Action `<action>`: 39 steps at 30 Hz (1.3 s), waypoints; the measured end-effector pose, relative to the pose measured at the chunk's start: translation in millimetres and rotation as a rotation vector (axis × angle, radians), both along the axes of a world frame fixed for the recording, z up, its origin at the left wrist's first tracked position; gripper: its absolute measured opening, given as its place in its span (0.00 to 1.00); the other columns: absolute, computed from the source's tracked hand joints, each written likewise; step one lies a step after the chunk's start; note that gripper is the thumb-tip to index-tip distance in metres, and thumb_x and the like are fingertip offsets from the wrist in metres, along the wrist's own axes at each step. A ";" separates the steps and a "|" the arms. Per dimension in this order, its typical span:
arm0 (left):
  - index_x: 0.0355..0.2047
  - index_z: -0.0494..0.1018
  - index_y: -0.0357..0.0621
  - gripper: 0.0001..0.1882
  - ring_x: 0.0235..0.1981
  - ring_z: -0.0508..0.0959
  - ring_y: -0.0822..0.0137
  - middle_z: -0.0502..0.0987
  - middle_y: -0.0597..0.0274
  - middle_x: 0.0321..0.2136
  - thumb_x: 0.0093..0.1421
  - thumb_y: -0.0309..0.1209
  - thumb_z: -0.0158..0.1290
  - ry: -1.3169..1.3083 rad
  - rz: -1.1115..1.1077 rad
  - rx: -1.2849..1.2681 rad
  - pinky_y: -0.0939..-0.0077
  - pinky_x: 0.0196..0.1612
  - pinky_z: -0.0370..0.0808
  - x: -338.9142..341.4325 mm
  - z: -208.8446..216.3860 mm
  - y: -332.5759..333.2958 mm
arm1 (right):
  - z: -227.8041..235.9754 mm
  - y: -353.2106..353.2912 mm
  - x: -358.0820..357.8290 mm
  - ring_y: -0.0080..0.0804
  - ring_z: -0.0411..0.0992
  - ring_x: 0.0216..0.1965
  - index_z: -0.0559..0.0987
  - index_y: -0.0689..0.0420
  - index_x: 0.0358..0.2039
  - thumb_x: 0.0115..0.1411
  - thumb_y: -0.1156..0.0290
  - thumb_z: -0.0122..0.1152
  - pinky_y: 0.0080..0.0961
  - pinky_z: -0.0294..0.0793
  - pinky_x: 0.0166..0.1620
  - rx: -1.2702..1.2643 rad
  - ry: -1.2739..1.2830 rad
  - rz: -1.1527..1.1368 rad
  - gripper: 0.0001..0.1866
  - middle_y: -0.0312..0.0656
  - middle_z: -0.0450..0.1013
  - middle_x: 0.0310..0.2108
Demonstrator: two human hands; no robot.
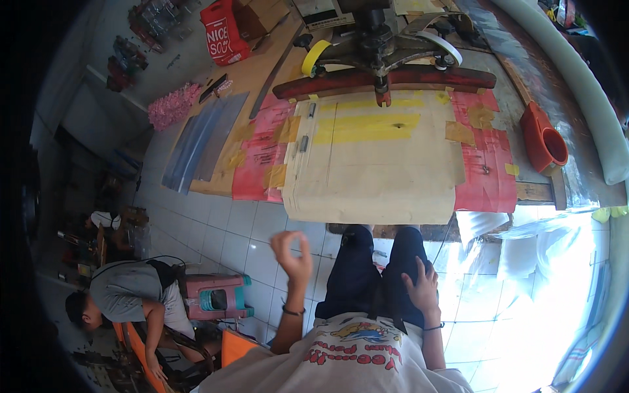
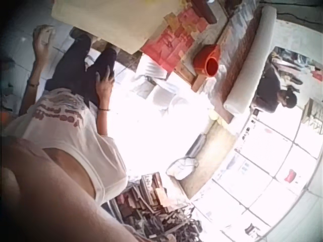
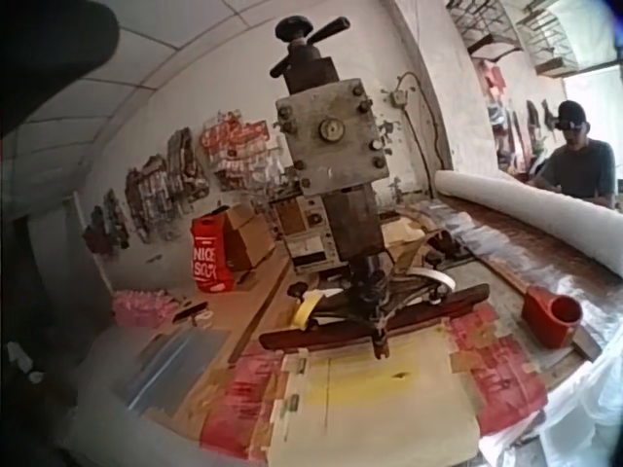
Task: The person picks up plastic sheets and places them onto a template board beneath a press machine, aligning and flattening them by hand.
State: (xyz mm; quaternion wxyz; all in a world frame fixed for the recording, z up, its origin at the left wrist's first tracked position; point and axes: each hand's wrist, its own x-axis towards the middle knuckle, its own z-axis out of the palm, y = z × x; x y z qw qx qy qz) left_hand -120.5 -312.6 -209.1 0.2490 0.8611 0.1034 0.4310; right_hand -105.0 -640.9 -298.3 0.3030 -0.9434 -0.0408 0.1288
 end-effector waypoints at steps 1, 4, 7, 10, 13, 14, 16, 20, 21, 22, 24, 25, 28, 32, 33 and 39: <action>0.46 0.78 0.46 0.15 0.46 0.74 0.52 0.75 0.55 0.41 0.58 0.30 0.62 0.163 -0.078 -0.042 0.54 0.52 0.67 -5.5 -21.8 -24.9 | -2.0 1.4 8.0 0.67 0.62 0.64 0.68 0.54 0.66 0.62 0.58 0.67 0.50 0.64 0.65 0.004 -0.007 -0.010 0.34 0.66 0.64 0.62; 0.64 0.69 0.52 0.36 0.63 0.66 0.41 0.67 0.44 0.61 0.57 0.46 0.65 0.640 -0.306 -0.243 0.45 0.61 0.65 -36.8 -124.2 -58.0 | -14.7 18.0 48.5 0.76 0.55 0.67 0.59 0.47 0.72 0.59 0.46 0.66 0.55 0.61 0.67 0.082 0.128 0.235 0.45 0.75 0.56 0.65; 0.63 0.72 0.65 0.35 0.68 0.58 0.30 0.51 0.41 0.72 0.55 0.54 0.62 1.041 -0.279 0.147 0.30 0.60 0.65 -10.3 -119.8 -82.8 | -43.3 24.0 107.5 0.74 0.60 0.64 0.60 0.55 0.71 0.54 0.44 0.70 0.53 0.65 0.66 0.141 0.175 0.270 0.51 0.76 0.56 0.65; 0.63 0.72 0.64 0.36 0.68 0.56 0.27 0.49 0.38 0.73 0.53 0.53 0.64 1.177 -0.308 0.125 0.29 0.59 0.67 31.2 -117.1 -85.9 | -103.5 49.2 159.8 0.68 0.67 0.60 0.68 0.55 0.65 0.52 0.42 0.67 0.50 0.67 0.65 -0.099 0.190 0.267 0.46 0.69 0.69 0.57; 0.64 0.71 0.65 0.38 0.68 0.56 0.28 0.44 0.41 0.74 0.52 0.51 0.65 1.106 -0.303 0.022 0.26 0.54 0.69 66.2 -162.6 -72.6 | -166.0 65.0 202.7 0.59 0.69 0.61 0.74 0.49 0.61 0.53 0.49 0.64 0.50 0.67 0.65 -0.070 -0.021 0.447 0.35 0.55 0.72 0.60; 0.65 0.69 0.66 0.40 0.67 0.57 0.25 0.43 0.38 0.74 0.51 0.50 0.65 1.101 -0.255 0.012 0.26 0.52 0.72 65.0 -173.8 -58.0 | -168.3 91.2 199.8 0.53 0.70 0.61 0.78 0.48 0.56 0.53 0.53 0.61 0.48 0.67 0.64 -0.198 -0.136 0.480 0.29 0.46 0.73 0.60; 0.67 0.65 0.66 0.42 0.64 0.60 0.22 0.49 0.34 0.71 0.51 0.49 0.65 1.233 -0.188 -0.038 0.25 0.51 0.73 81.5 -177.6 -62.0 | -207.2 93.2 196.7 0.52 0.69 0.62 0.76 0.46 0.59 0.56 0.49 0.60 0.49 0.68 0.63 -0.130 -0.140 0.367 0.31 0.47 0.72 0.61; 0.58 0.73 0.51 0.34 0.57 0.74 0.36 0.72 0.41 0.58 0.51 0.46 0.66 1.123 -0.206 -0.023 0.36 0.51 0.75 98.2 -206.1 -56.7 | -208.2 90.3 177.4 0.53 0.64 0.66 0.73 0.48 0.63 0.60 0.45 0.58 0.53 0.61 0.67 -0.103 0.142 0.222 0.34 0.47 0.66 0.66; 0.54 0.77 0.48 0.30 0.54 0.77 0.41 0.78 0.43 0.52 0.51 0.44 0.66 1.007 -0.280 0.029 0.42 0.51 0.76 107.4 -207.3 -61.6 | -226.9 81.3 176.4 0.53 0.64 0.66 0.73 0.48 0.63 0.60 0.45 0.58 0.53 0.61 0.67 -0.112 0.135 0.200 0.34 0.47 0.66 0.66; 0.49 0.80 0.50 0.25 0.51 0.79 0.45 0.82 0.51 0.46 0.53 0.47 0.64 0.900 -0.317 0.141 0.49 0.52 0.77 121.4 -209.2 -73.7 | -257.1 65.8 177.3 0.53 0.61 0.68 0.71 0.48 0.64 0.61 0.44 0.57 0.54 0.58 0.69 -0.012 -0.043 0.161 0.35 0.48 0.64 0.68; 0.48 0.80 0.50 0.23 0.51 0.79 0.45 0.82 0.50 0.46 0.55 0.46 0.63 0.735 -0.346 0.163 0.48 0.53 0.76 128.6 -253.8 -56.6 | -279.2 78.9 187.3 0.51 0.54 0.72 0.68 0.49 0.67 0.61 0.40 0.57 0.54 0.50 0.72 0.244 -0.225 0.132 0.39 0.50 0.60 0.70; 0.48 0.81 0.49 0.21 0.51 0.78 0.44 0.82 0.49 0.46 0.57 0.44 0.62 0.595 -0.375 0.177 0.47 0.54 0.75 127.9 -271.8 -44.1 | -272.6 87.1 188.0 0.51 0.54 0.72 0.68 0.49 0.67 0.61 0.40 0.57 0.54 0.51 0.72 0.319 -0.224 0.117 0.39 0.50 0.60 0.70; 0.49 0.80 0.49 0.20 0.52 0.78 0.43 0.81 0.48 0.48 0.61 0.44 0.58 0.636 -0.361 0.042 0.47 0.55 0.74 122.3 -299.1 -41.7 | -268.5 89.4 185.3 0.51 0.55 0.72 0.69 0.48 0.67 0.61 0.40 0.57 0.54 0.51 0.72 0.381 -0.161 0.048 0.38 0.50 0.60 0.70; 0.50 0.80 0.49 0.21 0.53 0.77 0.43 0.81 0.47 0.49 0.62 0.46 0.57 0.619 -0.380 0.025 0.47 0.56 0.73 122.6 -293.3 -47.4 | -262.6 82.3 183.4 0.51 0.55 0.71 0.69 0.48 0.66 0.61 0.41 0.57 0.54 0.51 0.72 0.389 -0.139 -0.031 0.37 0.50 0.61 0.69; 0.50 0.80 0.49 0.21 0.53 0.77 0.43 0.81 0.47 0.49 0.62 0.47 0.56 0.606 -0.374 0.024 0.47 0.57 0.73 122.4 -292.2 -45.6 | -260.6 82.8 182.3 0.51 0.55 0.71 0.69 0.48 0.66 0.61 0.41 0.57 0.54 0.52 0.72 0.396 -0.139 -0.040 0.37 0.50 0.61 0.69; 0.50 0.80 0.51 0.23 0.51 0.78 0.44 0.81 0.50 0.49 0.62 0.51 0.54 0.668 -0.315 0.214 0.45 0.54 0.74 112.6 -304.7 -21.4 | -239.4 93.7 170.1 0.52 0.56 0.71 0.70 0.48 0.66 0.61 0.42 0.57 0.54 0.52 0.71 0.464 -0.149 -0.079 0.36 0.50 0.62 0.69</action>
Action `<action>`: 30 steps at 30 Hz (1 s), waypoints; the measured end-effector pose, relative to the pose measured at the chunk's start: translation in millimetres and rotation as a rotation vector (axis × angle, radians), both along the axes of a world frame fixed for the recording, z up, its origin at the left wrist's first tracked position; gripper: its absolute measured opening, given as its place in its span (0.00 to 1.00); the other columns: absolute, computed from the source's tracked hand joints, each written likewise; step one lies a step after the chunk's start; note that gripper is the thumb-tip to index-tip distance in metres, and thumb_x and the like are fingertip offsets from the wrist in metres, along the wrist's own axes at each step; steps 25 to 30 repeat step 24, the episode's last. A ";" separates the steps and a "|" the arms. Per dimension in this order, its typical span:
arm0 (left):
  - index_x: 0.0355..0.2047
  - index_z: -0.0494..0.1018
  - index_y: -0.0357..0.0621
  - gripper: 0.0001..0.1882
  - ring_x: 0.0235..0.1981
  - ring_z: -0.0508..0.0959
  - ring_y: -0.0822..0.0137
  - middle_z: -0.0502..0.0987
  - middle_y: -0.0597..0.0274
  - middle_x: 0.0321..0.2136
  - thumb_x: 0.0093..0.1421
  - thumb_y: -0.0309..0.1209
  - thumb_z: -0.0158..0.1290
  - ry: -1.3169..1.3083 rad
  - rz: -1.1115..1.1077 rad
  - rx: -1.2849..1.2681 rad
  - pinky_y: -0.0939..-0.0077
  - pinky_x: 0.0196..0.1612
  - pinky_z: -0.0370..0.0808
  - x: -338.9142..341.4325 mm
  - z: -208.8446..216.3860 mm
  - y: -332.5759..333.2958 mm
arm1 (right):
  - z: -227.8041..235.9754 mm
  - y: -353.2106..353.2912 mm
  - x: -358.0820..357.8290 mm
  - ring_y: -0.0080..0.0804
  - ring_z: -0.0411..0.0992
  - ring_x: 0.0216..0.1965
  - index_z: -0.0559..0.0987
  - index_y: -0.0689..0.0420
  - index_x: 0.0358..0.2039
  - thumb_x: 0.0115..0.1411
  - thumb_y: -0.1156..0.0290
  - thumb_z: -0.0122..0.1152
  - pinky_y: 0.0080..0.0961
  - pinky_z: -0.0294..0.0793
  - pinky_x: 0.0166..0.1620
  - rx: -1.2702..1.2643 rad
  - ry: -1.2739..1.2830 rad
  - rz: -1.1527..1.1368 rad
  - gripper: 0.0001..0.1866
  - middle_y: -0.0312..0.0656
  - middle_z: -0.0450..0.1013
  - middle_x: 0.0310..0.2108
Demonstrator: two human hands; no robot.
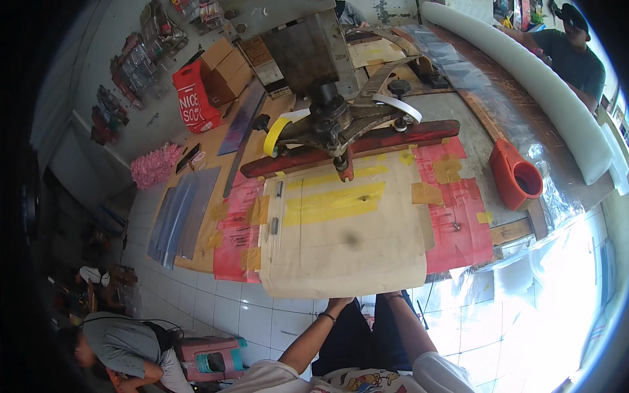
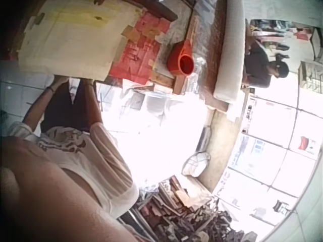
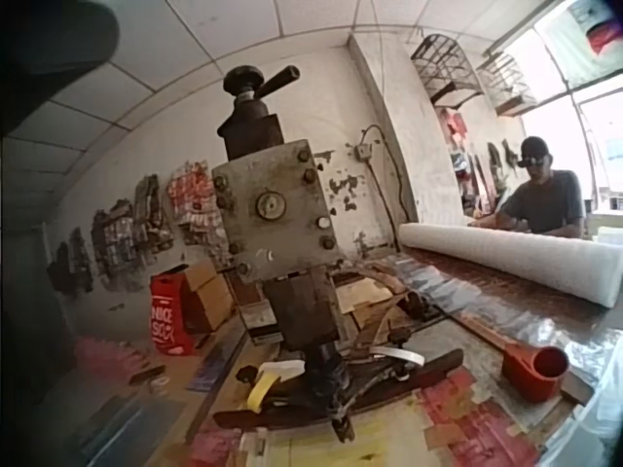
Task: The person picks up plastic sheets and places them onto a template board beneath a press machine, aligning and flattening them by hand.
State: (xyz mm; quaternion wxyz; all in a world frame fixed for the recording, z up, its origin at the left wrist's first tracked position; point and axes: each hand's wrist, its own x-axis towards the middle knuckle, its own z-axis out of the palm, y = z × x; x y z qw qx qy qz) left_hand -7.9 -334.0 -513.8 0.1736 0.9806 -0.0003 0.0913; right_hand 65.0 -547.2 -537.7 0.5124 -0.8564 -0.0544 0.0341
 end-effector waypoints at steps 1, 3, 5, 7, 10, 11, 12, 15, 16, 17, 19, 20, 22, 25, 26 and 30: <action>0.50 0.80 0.52 0.24 0.50 0.79 0.44 0.82 0.51 0.48 0.61 0.52 0.55 -0.016 0.000 0.046 0.45 0.52 0.74 -3.6 -1.3 3.5 | 4.6 2.6 -1.2 0.52 0.56 0.71 0.70 0.48 0.66 0.61 0.42 0.57 0.54 0.53 0.71 0.012 0.000 0.000 0.36 0.50 0.62 0.69; 0.50 0.80 0.53 0.24 0.49 0.79 0.44 0.82 0.52 0.48 0.61 0.53 0.55 0.094 0.016 0.046 0.45 0.51 0.75 -5.0 7.0 3.2 | 12.0 2.2 -4.2 0.52 0.57 0.71 0.70 0.48 0.65 0.61 0.42 0.57 0.54 0.53 0.71 -0.070 0.044 0.026 0.36 0.50 0.63 0.69; 0.49 0.80 0.54 0.25 0.49 0.80 0.45 0.82 0.51 0.48 0.58 0.55 0.56 0.275 0.065 0.059 0.47 0.49 0.77 -11.2 24.4 9.6 | 25.6 6.1 -5.6 0.52 0.58 0.70 0.72 0.48 0.64 0.61 0.43 0.57 0.54 0.54 0.70 -0.225 0.120 0.135 0.34 0.49 0.65 0.67; 0.50 0.80 0.54 0.26 0.49 0.80 0.45 0.82 0.52 0.48 0.58 0.55 0.55 0.362 0.126 -0.011 0.48 0.49 0.77 -10.7 35.9 4.5 | 20.1 5.2 -4.4 0.53 0.63 0.66 0.76 0.46 0.60 0.60 0.47 0.57 0.54 0.59 0.68 -0.498 0.118 0.207 0.30 0.47 0.70 0.63; 0.52 0.78 0.53 0.27 0.49 0.80 0.46 0.81 0.53 0.48 0.60 0.55 0.54 0.523 0.148 -0.236 0.50 0.48 0.79 -1.5 63.8 -11.4 | 0.4 -10.0 -4.6 0.53 0.64 0.65 0.77 0.45 0.59 0.59 0.46 0.58 0.58 0.61 0.65 -0.569 0.102 0.186 0.30 0.47 0.71 0.62; 0.53 0.77 0.54 0.27 0.49 0.80 0.47 0.81 0.53 0.49 0.60 0.55 0.53 0.564 0.137 -0.214 0.51 0.48 0.79 3.4 69.9 -15.3 | -3.2 -14.9 -4.2 0.53 0.64 0.65 0.77 0.45 0.59 0.59 0.46 0.58 0.58 0.61 0.65 -0.575 0.111 0.180 0.30 0.47 0.71 0.62; 0.54 0.77 0.54 0.27 0.49 0.80 0.47 0.81 0.54 0.50 0.61 0.54 0.53 0.607 0.121 -0.194 0.51 0.49 0.79 4.7 70.6 -22.3 | -6.1 -22.2 -3.0 0.53 0.64 0.65 0.76 0.45 0.59 0.58 0.45 0.58 0.60 0.62 0.64 -0.536 0.111 0.143 0.31 0.47 0.71 0.62; 0.56 0.75 0.53 0.28 0.52 0.80 0.48 0.80 0.55 0.53 0.63 0.54 0.50 0.615 0.138 -0.010 0.53 0.51 0.78 -16.7 14.2 36.3 | 48.0 26.1 -3.4 0.53 0.64 0.66 0.76 0.44 0.60 0.57 0.44 0.60 0.64 0.62 0.62 -0.504 0.122 0.191 0.33 0.46 0.70 0.63; 0.57 0.74 0.52 0.28 0.53 0.79 0.49 0.79 0.55 0.53 0.63 0.54 0.50 0.629 0.067 0.108 0.54 0.52 0.78 -16.4 9.9 35.2 | 53.7 27.0 -4.6 0.52 0.64 0.66 0.76 0.44 0.60 0.56 0.43 0.60 0.66 0.62 0.61 -0.572 0.192 0.171 0.33 0.46 0.70 0.63; 0.57 0.74 0.52 0.28 0.53 0.79 0.49 0.79 0.55 0.53 0.63 0.54 0.50 0.633 0.074 0.105 0.54 0.52 0.78 -22.1 6.9 36.2 | 59.7 32.8 -5.8 0.52 0.64 0.66 0.76 0.44 0.60 0.56 0.43 0.60 0.66 0.62 0.61 -0.573 0.193 0.179 0.33 0.46 0.70 0.63; 0.58 0.74 0.53 0.30 0.56 0.77 0.49 0.78 0.54 0.55 0.63 0.55 0.50 0.516 0.277 -0.145 0.53 0.54 0.77 -23.2 25.9 8.7 | 39.3 13.5 -12.2 0.52 0.63 0.66 0.75 0.43 0.61 0.56 0.42 0.60 0.65 0.63 0.60 -0.634 0.231 0.075 0.34 0.45 0.69 0.64; 0.58 0.74 0.53 0.30 0.56 0.77 0.49 0.78 0.54 0.55 0.63 0.55 0.50 0.519 0.277 -0.145 0.53 0.54 0.77 -19.6 32.7 7.6 | 26.0 10.1 -11.3 0.52 0.63 0.66 0.75 0.43 0.61 0.56 0.42 0.60 0.65 0.63 0.60 -0.634 0.234 0.076 0.34 0.45 0.69 0.64; 0.60 0.72 0.53 0.32 0.58 0.76 0.48 0.76 0.52 0.57 0.61 0.56 0.53 0.545 0.133 -0.091 0.51 0.56 0.76 0.4 46.8 5.7 | -11.1 -5.7 4.4 0.52 0.63 0.66 0.75 0.44 0.61 0.57 0.43 0.60 0.65 0.63 0.61 -0.547 0.105 0.131 0.34 0.45 0.69 0.65; 0.63 0.70 0.53 0.35 0.60 0.74 0.45 0.73 0.50 0.61 0.62 0.59 0.52 0.546 0.174 -0.104 0.52 0.60 0.73 -2.9 57.7 1.6 | -29.4 -6.6 2.2 0.50 0.62 0.68 0.75 0.46 0.62 0.60 0.42 0.57 0.66 0.60 0.63 -0.415 -0.008 0.141 0.33 0.45 0.68 0.65; 0.63 0.70 0.53 0.35 0.60 0.74 0.45 0.73 0.50 0.61 0.62 0.59 0.52 0.546 0.174 -0.104 0.52 0.60 0.73 -2.9 57.7 1.6 | -29.4 -6.6 2.2 0.50 0.62 0.68 0.75 0.46 0.62 0.60 0.42 0.57 0.66 0.60 0.63 -0.415 -0.008 0.141 0.33 0.45 0.68 0.65; 0.63 0.70 0.53 0.35 0.60 0.74 0.45 0.73 0.50 0.61 0.62 0.59 0.52 0.546 0.174 -0.104 0.52 0.60 0.73 -2.9 57.7 1.6 | -29.4 -6.6 2.2 0.50 0.62 0.68 0.75 0.46 0.62 0.60 0.42 0.57 0.66 0.60 0.63 -0.415 -0.008 0.141 0.33 0.45 0.68 0.65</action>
